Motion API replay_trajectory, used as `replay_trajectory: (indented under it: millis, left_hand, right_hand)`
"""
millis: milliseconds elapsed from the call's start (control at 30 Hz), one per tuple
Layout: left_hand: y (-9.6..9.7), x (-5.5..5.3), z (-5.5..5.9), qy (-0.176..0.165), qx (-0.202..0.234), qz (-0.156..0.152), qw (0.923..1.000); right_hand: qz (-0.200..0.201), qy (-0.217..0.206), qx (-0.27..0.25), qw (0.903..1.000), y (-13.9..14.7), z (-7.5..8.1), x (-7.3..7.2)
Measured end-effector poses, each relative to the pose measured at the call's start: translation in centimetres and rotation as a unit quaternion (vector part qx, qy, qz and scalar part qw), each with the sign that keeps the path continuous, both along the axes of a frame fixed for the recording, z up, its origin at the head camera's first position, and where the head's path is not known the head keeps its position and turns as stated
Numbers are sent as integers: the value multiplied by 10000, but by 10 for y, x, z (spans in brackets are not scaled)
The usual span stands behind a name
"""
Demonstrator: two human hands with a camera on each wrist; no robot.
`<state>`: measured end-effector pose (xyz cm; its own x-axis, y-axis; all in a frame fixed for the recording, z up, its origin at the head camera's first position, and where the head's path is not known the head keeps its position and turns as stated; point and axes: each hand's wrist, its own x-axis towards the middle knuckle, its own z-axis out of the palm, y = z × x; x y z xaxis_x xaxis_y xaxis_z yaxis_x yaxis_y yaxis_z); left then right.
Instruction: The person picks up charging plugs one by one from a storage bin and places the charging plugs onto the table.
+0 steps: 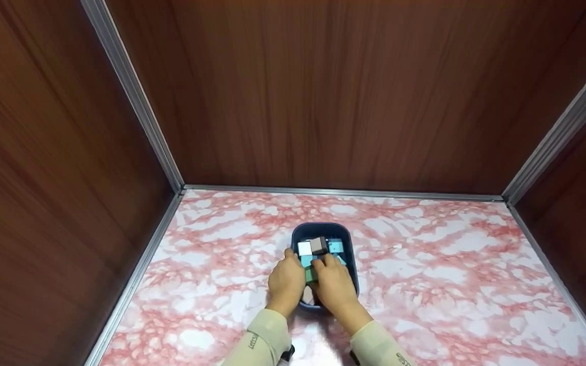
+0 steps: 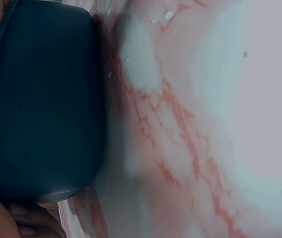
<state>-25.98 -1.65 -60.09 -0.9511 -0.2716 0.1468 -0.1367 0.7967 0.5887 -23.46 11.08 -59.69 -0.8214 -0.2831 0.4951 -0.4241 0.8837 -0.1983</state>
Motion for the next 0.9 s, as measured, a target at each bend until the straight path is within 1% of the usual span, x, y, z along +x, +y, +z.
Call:
replay_trajectory:
  millis: [133, 300, 500, 667, 767, 900]
  left_hand:
    - [1, -1, 2, 48, -17, -10, 10000]
    - [1, 0, 2, 93, -18, 25, 10000]
    - [0, 5, -1, 170, -14, 11, 9999]
    - [-2, 7, -2, 98, 7, 72, 9999]
    - [-2, 6, -1, 49, 89, 15, 9999]
    - [-1, 3, 1, 43, 213, -59, 9997]
  right_hand:
    - [13, 27, -16, 10000, 1, 1, -2]
    - [91, 107, -99, 9999, 2, -1, -2]
    - [-26, -224, -345, 9992, 3, -4, 2]
    - [77, -354, -467, 9983, 3, -3, 5]
    - [63, -426, -472, 9980, 4, -1, 5]
    - [-24, -639, -534, 9965, 8, 3, 4]
